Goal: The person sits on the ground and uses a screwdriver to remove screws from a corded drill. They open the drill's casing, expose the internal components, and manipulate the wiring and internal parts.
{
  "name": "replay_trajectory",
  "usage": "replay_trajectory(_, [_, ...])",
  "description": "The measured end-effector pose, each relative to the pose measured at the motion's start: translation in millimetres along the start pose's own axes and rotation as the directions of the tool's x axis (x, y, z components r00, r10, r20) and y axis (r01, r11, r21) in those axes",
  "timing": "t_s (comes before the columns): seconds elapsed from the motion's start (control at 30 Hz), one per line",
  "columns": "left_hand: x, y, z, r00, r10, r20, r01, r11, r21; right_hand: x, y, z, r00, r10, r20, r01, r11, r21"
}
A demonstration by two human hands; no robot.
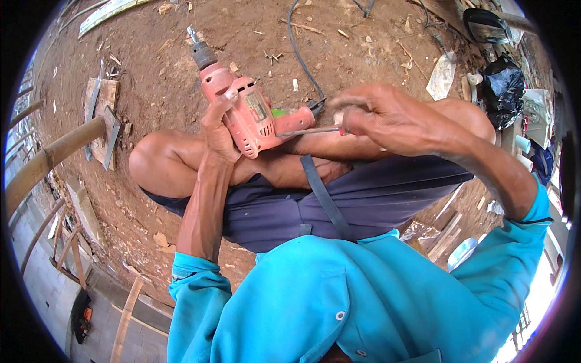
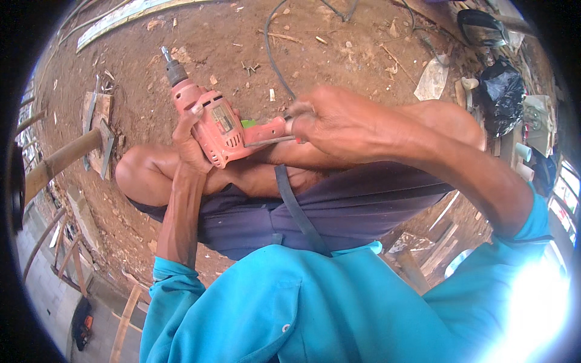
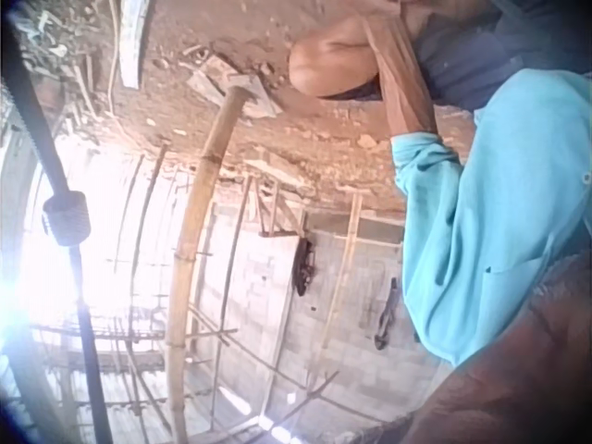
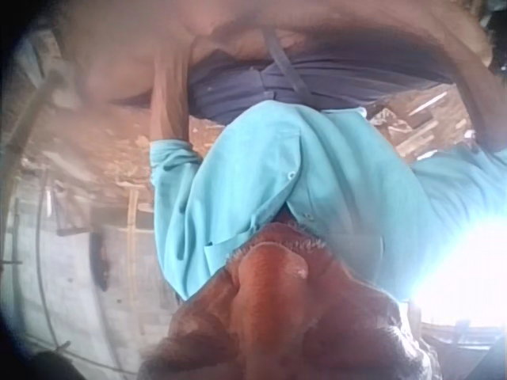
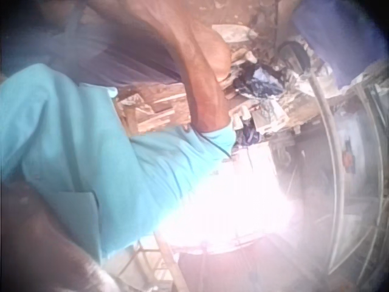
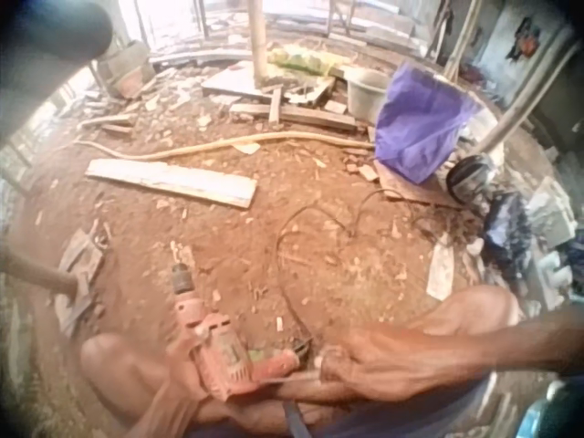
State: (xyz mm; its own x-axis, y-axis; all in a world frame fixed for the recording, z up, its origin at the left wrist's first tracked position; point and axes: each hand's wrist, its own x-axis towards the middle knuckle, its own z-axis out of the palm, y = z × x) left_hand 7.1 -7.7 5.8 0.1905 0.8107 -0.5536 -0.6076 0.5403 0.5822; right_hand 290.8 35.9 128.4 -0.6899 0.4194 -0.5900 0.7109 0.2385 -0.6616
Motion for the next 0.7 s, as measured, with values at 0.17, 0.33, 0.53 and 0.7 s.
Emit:
replay_trajectory(0.17, [-1.4, 1.8, 3.7, 0.999, -0.015, -0.043, 0.017, 0.999, 0.044, -11.8, -14.4, 5.7, 0.964, 0.216, -0.156, -0.196, 0.972, 0.132])
replay_trajectory(0.33, [0.8, 1.2, 2.4, 1.0, 0.004, -0.004, -0.004, 1.0, 0.031, -20.6, 5.1, 30.7, 0.814, -0.132, -0.566, 0.206, 0.976, 0.068])
replay_trajectory(0.53, [-2.1, -2.3, -1.1, 0.998, 0.038, 0.047, -0.038, 0.999, -0.007, -32.1, -5.5, 46.7, 0.859, 0.096, -0.503, -0.048, 0.993, 0.108])
replay_trajectory(0.7, [-1.1, -3.5, -0.7, 0.997, 0.05, 0.051, -0.05, 0.999, -0.001, -35.8, -2.0, 68.6, 0.693, -0.022, -0.72, 0.151, 0.982, 0.116])
